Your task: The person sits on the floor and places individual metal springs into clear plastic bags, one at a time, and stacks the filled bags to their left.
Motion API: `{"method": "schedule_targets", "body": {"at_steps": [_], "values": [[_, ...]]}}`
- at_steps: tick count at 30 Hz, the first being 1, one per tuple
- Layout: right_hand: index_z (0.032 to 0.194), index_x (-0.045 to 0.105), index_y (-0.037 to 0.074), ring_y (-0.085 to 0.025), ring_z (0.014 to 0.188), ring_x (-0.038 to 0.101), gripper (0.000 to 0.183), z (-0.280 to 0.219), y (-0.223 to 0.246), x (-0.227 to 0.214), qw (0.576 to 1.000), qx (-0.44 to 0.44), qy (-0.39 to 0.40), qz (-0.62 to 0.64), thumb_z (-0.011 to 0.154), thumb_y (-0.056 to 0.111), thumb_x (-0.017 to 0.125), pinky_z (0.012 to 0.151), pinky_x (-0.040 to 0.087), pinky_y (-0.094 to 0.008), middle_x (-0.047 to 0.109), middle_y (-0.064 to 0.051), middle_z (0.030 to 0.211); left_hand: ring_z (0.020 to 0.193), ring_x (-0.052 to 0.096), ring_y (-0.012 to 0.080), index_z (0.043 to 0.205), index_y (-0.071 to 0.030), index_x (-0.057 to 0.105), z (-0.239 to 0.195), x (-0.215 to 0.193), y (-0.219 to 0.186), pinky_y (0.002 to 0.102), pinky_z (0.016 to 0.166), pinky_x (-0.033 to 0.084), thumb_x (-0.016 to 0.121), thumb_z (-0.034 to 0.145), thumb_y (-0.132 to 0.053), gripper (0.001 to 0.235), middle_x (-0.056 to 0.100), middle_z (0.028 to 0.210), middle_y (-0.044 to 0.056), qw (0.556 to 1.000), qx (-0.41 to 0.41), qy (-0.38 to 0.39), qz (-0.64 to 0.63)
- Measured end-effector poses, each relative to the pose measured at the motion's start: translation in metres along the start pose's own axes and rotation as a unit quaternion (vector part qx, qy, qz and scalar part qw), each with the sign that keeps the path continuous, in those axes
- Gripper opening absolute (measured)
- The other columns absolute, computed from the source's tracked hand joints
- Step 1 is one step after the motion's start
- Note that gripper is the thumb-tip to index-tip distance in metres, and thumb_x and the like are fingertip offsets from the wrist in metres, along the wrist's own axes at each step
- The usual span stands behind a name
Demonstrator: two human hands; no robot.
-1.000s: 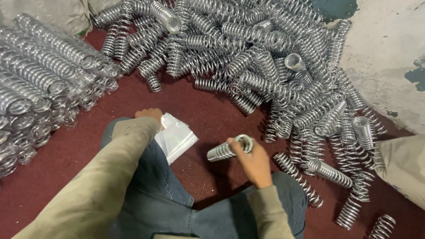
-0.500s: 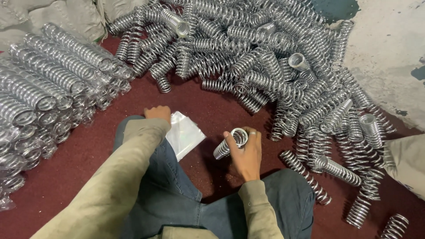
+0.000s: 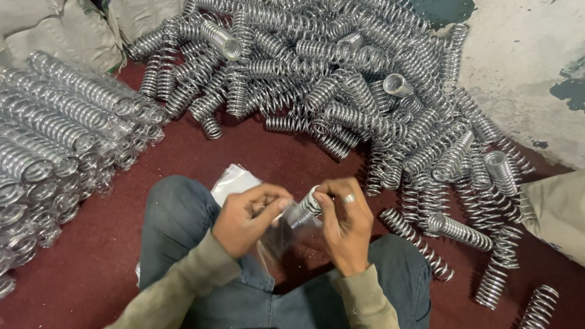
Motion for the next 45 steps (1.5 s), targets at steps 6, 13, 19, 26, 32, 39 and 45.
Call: {"method": "schedule_targets", "body": {"at_steps": [6, 13, 19, 26, 32, 39, 45], "values": [[0.1, 0.063, 0.006, -0.017, 0.087, 0.058, 0.023, -0.036, -0.002, -0.019, 0.986, 0.133, -0.008, 0.097, 0.103, 0.027, 0.054, 0.081, 0.048, -0.031, 0.06, -0.005, 0.092, 0.047, 0.051, 0.0059, 0.091, -0.006, 0.081, -0.04, 0.016, -0.01, 0.023, 0.044, 0.041, 0.065, 0.096, -0.033, 0.032, 0.067, 0.062, -0.001, 0.986, -0.145, -0.016, -0.081], [0.103, 0.074, 0.01, -0.012, 0.086, 0.071, 0.021, -0.057, 0.001, -0.016, 0.96, 0.268, 0.071, 0.047, 0.086, 0.022, 0.078, 0.081, 0.055, -0.026, 0.075, 0.0, 0.091, 0.055, 0.065, 0.0073, 0.1, -0.012, 0.075, -0.037, 0.017, -0.032, 0.025, 0.05, 0.051, 0.06, 0.101, -0.027, 0.021, 0.078, 0.086, -0.005, 0.977, 0.075, 0.026, 0.199], [0.087, 0.069, 0.007, -0.01, 0.062, 0.053, 0.023, -0.07, 0.005, -0.012, 0.988, 0.15, -0.01, 0.03, 0.102, 0.017, 0.056, 0.06, 0.043, -0.026, 0.056, 0.001, 0.066, 0.056, 0.069, 0.0194, 0.123, 0.011, 0.069, -0.064, 0.042, -0.001, 0.027, 0.049, 0.056, 0.059, 0.099, -0.036, 0.054, 0.067, 0.071, 0.009, 0.874, -0.255, 0.127, -0.394], [0.092, 0.064, 0.006, -0.008, 0.051, 0.049, 0.009, -0.085, -0.008, -0.012, 0.938, 0.309, -0.034, 0.151, 0.092, 0.009, 0.072, 0.048, 0.041, -0.023, 0.048, 0.002, 0.06, 0.084, 0.069, 0.0155, 0.103, -0.007, 0.077, -0.084, 0.086, 0.044, 0.032, 0.073, 0.06, 0.085, 0.077, -0.026, 0.034, 0.077, 0.097, 0.006, 0.909, -0.296, -0.077, -0.281], [0.089, 0.063, 0.006, -0.014, 0.065, 0.047, 0.01, -0.111, -0.053, -0.019, 0.865, 0.398, -0.005, 0.304, 0.096, 0.009, 0.068, 0.06, 0.04, -0.027, 0.049, -0.002, 0.074, 0.082, 0.065, 0.0102, 0.106, -0.009, 0.06, -0.08, 0.08, 0.042, 0.027, 0.083, 0.053, 0.064, 0.098, -0.025, 0.018, 0.071, 0.086, 0.004, 0.921, -0.258, 0.111, -0.271], [0.084, 0.073, 0.002, -0.019, 0.074, 0.063, 0.011, -0.087, -0.057, -0.012, 0.875, 0.423, 0.069, 0.227, 0.089, 0.011, 0.074, 0.071, 0.051, -0.033, 0.068, -0.008, 0.078, 0.076, 0.064, 0.0191, 0.081, -0.006, 0.064, -0.049, 0.067, 0.081, 0.033, 0.074, 0.051, 0.061, 0.1, -0.025, 0.027, 0.064, 0.076, 0.008, 0.894, -0.299, -0.051, -0.33], [0.077, 0.068, 0.009, -0.02, 0.078, 0.06, 0.007, -0.01, -0.083, -0.015, 0.974, 0.199, 0.106, 0.003, 0.083, 0.005, 0.065, 0.077, 0.049, -0.035, 0.063, -0.006, 0.08, 0.072, 0.067, 0.0195, 0.093, 0.002, 0.069, 0.005, 0.072, 0.09, 0.025, 0.061, 0.054, 0.067, 0.097, -0.014, 0.016, 0.06, 0.106, 0.016, 0.949, -0.23, -0.029, -0.215]]}}
Point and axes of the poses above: each hand's wrist, its own z-axis towards the middle knuckle, its own x-axis out of the palm, y = z × x, the point moved 5 cm from there along z, towards the middle knuckle
